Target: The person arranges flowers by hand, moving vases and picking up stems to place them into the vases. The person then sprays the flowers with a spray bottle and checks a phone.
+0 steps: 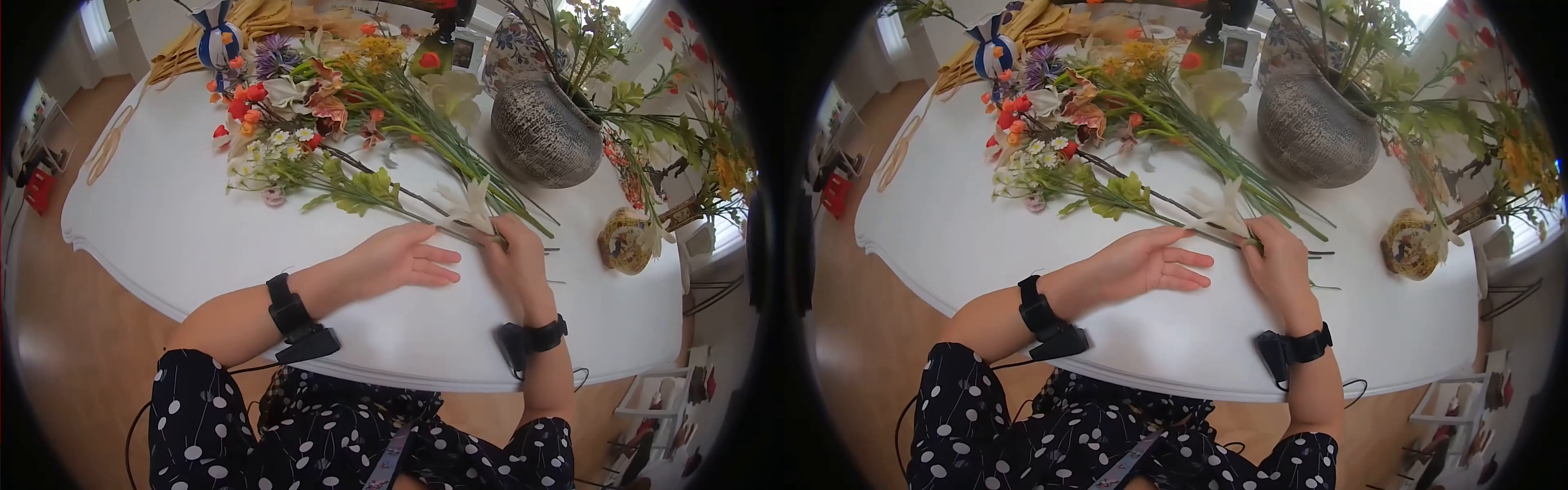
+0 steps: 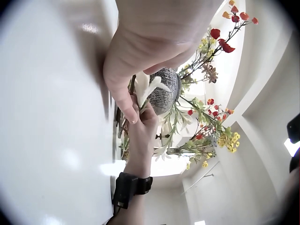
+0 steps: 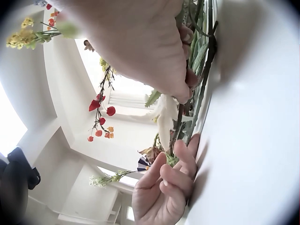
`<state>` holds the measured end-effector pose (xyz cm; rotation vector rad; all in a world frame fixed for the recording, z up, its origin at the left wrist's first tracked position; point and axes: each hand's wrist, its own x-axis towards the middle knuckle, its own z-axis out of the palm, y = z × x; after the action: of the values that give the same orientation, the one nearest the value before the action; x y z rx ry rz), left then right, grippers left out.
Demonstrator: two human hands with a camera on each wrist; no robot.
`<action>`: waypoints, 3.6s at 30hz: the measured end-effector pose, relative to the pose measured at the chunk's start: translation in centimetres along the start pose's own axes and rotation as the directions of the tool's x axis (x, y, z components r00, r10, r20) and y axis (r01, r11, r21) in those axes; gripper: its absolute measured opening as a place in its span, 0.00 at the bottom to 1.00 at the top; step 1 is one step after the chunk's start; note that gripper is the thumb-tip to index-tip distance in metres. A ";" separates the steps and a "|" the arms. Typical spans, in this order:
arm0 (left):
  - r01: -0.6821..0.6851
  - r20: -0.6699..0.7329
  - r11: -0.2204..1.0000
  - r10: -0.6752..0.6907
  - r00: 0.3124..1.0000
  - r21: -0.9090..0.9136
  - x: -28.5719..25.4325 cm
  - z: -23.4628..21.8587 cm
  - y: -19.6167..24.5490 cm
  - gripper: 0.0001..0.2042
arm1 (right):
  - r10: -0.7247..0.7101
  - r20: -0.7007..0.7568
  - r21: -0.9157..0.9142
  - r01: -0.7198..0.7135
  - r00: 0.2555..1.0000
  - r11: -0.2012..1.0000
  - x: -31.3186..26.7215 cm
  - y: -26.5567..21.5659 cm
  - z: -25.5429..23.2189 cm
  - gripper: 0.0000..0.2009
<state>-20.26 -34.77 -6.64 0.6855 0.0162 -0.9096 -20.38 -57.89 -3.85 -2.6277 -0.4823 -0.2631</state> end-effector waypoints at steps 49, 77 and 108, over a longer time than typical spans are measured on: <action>-0.842 0.325 -0.158 0.945 0.022 0.517 -7.1 8.3 13.4 0.16 | -0.295 -0.603 0.052 0.406 0.741 0.912 -1.0 -0.8 -2.2 0.15; -0.424 0.637 -0.481 0.500 0.587 0.767 4.8 25.7 27.3 0.16 | -0.265 -0.553 0.092 0.374 0.790 0.923 -1.3 -0.8 -1.8 0.15; -0.505 0.499 -0.138 0.508 0.703 0.852 17.8 19.0 18.4 0.14 | -0.251 -0.513 0.135 0.366 0.821 0.921 -1.5 -1.0 -1.6 0.16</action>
<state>-0.74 -50.40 13.07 1.8373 -0.9599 0.0904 -22.26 -58.27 -2.43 -2.1338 -0.7117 -0.8974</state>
